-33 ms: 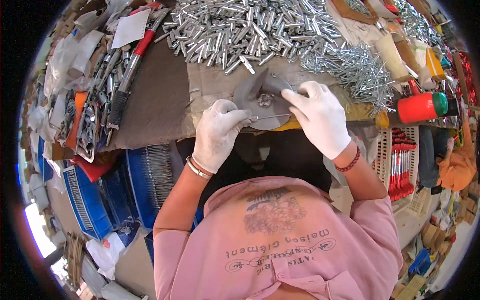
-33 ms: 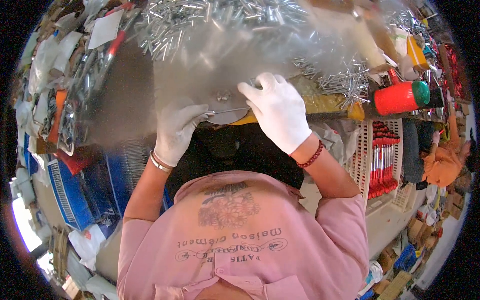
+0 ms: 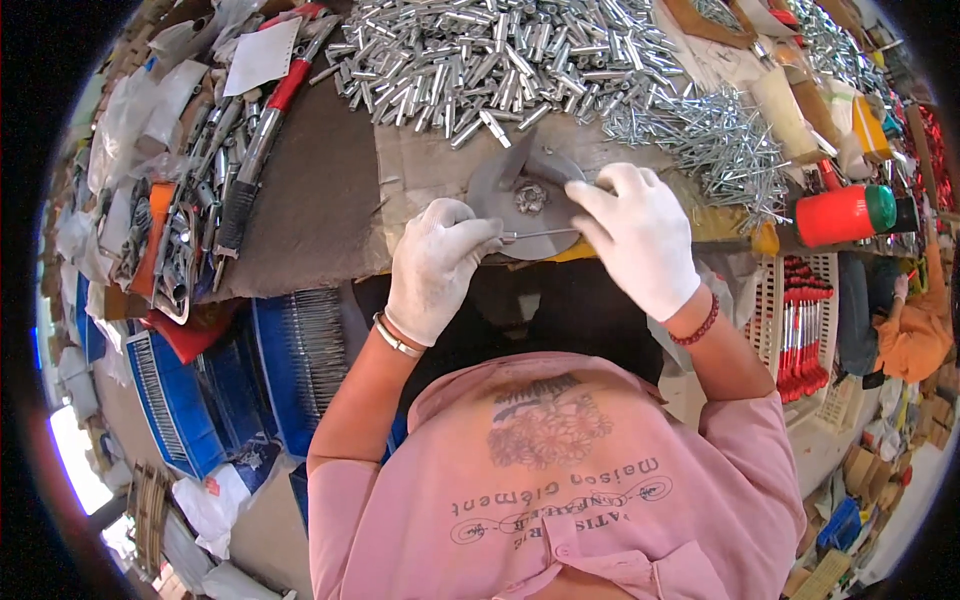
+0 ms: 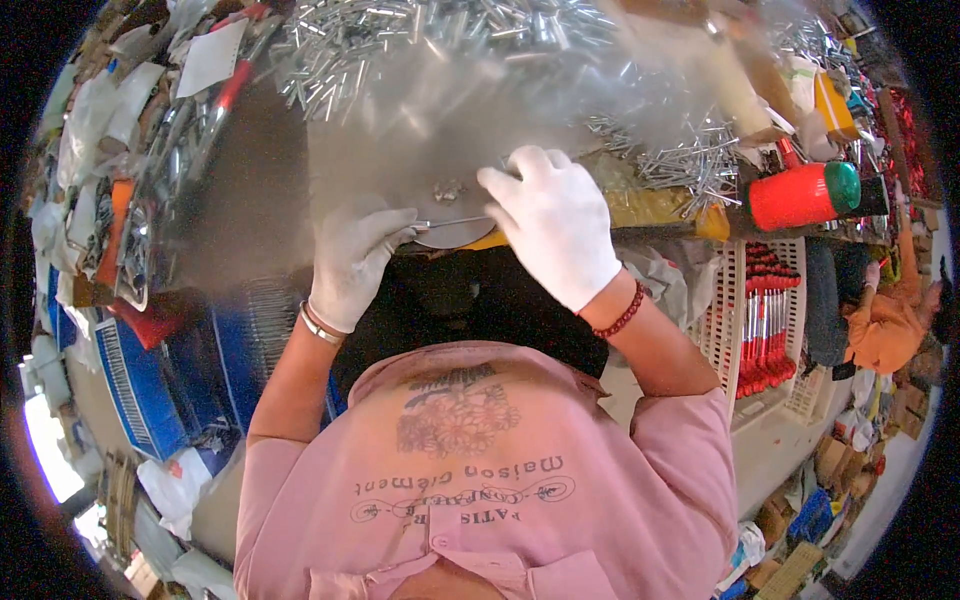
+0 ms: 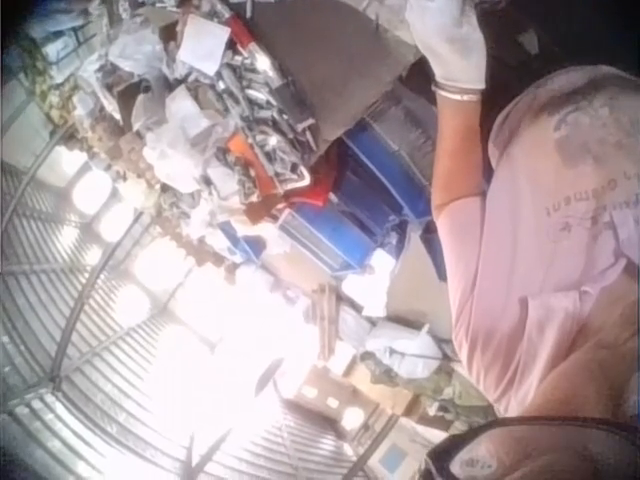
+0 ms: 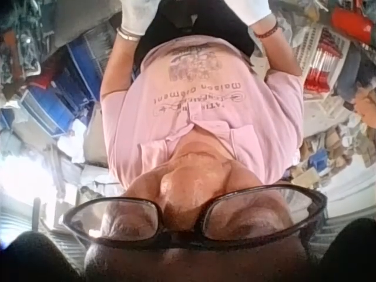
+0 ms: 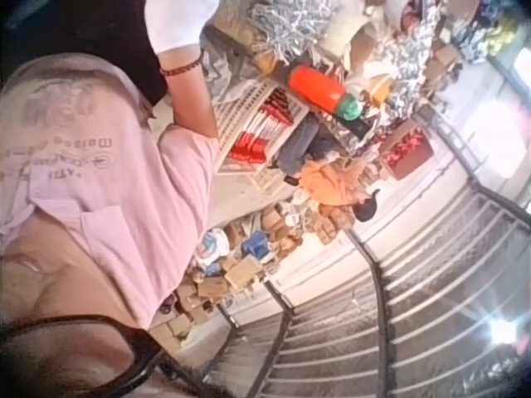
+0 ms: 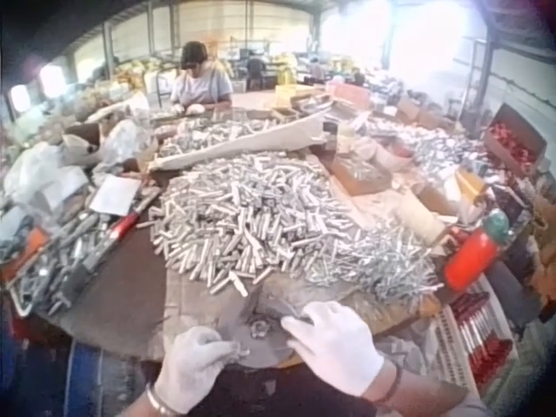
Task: Hammering metal pins into a circular base plate as part of an industrial assembly line.
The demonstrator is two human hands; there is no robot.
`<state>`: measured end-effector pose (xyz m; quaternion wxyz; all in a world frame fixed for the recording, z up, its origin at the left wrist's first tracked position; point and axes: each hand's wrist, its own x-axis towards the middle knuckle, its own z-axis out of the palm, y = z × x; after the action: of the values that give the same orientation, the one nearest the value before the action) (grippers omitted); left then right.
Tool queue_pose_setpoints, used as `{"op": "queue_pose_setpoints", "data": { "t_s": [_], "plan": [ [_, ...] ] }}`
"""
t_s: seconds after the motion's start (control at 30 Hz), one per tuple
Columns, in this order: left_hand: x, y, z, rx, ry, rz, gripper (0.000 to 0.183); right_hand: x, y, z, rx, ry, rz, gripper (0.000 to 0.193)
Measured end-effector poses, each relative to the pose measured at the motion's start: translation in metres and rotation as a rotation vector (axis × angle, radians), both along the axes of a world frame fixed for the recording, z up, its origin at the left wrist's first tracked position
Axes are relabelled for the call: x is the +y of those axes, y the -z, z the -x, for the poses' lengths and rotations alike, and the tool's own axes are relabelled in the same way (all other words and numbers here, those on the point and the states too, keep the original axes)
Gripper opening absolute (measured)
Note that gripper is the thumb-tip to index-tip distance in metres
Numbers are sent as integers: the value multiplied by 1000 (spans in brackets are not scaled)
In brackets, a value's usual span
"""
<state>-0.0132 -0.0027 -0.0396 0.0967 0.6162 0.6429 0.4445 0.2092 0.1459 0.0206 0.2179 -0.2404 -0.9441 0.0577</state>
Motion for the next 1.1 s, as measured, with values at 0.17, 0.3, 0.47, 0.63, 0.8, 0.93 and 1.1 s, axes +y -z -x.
{"op": "queue_pose_setpoints", "data": {
  "t_s": [0.17, 0.3, 0.47, 0.63, 0.8, 0.93, 1.1],
  "plan": [
    [-4, 0, -2, -32, -26, 50, 25, -37, 14, -2, -113, 39, 286, 20],
    [-9, -20, -25, 12, -204, -56, 30, -46, 15, -6, -77, -7, 978, 17],
    [-30, -15, -55, -583, -262, 278, 54, -54, 9, -1, -56, 94, 1543, 18],
    [-27, -23, -52, -963, -304, 415, 63, -63, 10, 2, -56, 77, 1563, 17],
    [-41, -36, -44, -1055, -341, 377, 67, -79, 11, 18, -56, -28, 1435, 23],
    [-58, -42, -25, -1111, -399, 173, 65, -67, 2, 13, 19, -128, 1314, 53],
    [-136, -19, 23, -1111, -771, 18, 60, -28, 23, 10, 303, -6, 1268, 49]
  ]
}}
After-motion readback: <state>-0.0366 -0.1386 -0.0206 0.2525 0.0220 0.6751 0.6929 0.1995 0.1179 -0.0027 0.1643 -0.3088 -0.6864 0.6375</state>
